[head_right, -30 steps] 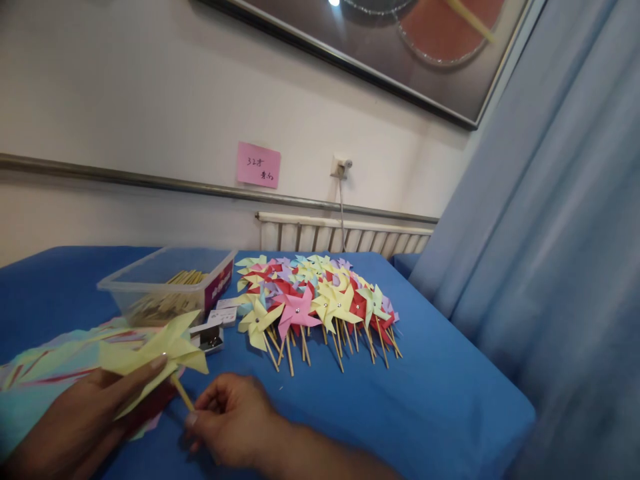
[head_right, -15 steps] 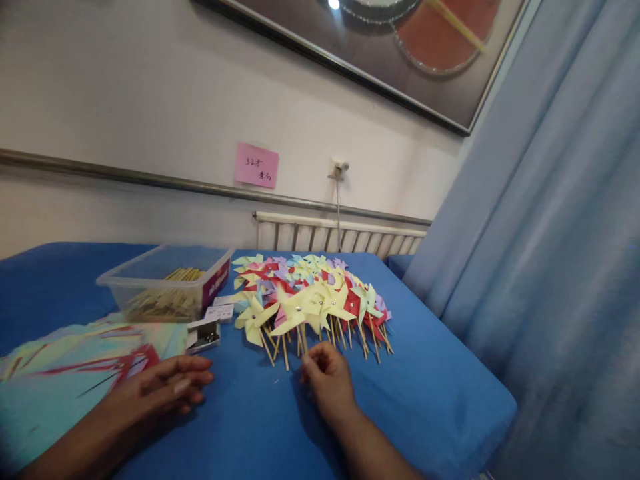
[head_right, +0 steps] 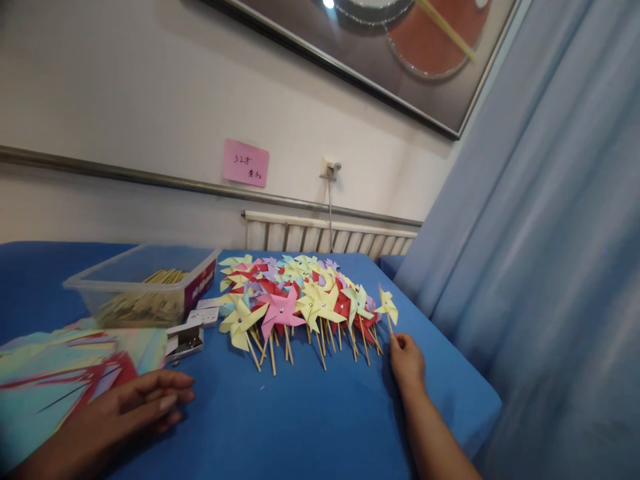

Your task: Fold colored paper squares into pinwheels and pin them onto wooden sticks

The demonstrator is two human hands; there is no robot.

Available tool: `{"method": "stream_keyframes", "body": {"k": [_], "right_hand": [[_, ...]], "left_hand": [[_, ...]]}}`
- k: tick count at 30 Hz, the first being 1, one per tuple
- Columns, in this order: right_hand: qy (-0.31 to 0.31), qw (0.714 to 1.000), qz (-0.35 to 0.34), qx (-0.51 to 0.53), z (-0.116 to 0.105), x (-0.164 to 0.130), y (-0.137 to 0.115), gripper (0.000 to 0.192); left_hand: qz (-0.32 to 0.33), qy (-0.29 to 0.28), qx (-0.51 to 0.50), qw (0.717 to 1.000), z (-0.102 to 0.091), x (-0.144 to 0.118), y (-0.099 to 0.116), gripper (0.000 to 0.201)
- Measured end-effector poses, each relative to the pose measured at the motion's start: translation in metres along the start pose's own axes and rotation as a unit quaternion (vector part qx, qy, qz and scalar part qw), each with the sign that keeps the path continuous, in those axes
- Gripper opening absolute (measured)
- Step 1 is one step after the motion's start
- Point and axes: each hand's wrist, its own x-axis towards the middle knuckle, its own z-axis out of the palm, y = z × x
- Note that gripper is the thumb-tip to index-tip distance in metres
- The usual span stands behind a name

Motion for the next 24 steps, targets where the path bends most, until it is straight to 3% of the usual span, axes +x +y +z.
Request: {"method": "stream_keyframes", "body": {"k": [5,12,18,24], "right_hand": [[-0.021,0.998,-0.02,-0.064,0.009,0.001,0.003,0.025],[-0.024,0.996,-0.035,-0.076,0.01,0.003,0.009,0.026],[-0.007,0.998,-0.044,-0.052,0.013,0.006,0.01,0.03],[-0.016,0.998,-0.049,-0.03,0.021,0.012,0.01,0.027]], "left_hand": [[0.012,0.002,0.004,1.0,-0.001,-0.001,-0.001,0.038],[-0.002,-0.067,0.027,0.997,-0.005,0.007,-0.007,0.04],[0.011,-0.01,0.009,1.0,0.007,-0.005,0.001,0.037],[0.001,-0.008,0.008,1.0,0.012,-0.009,0.004,0.035]]}}
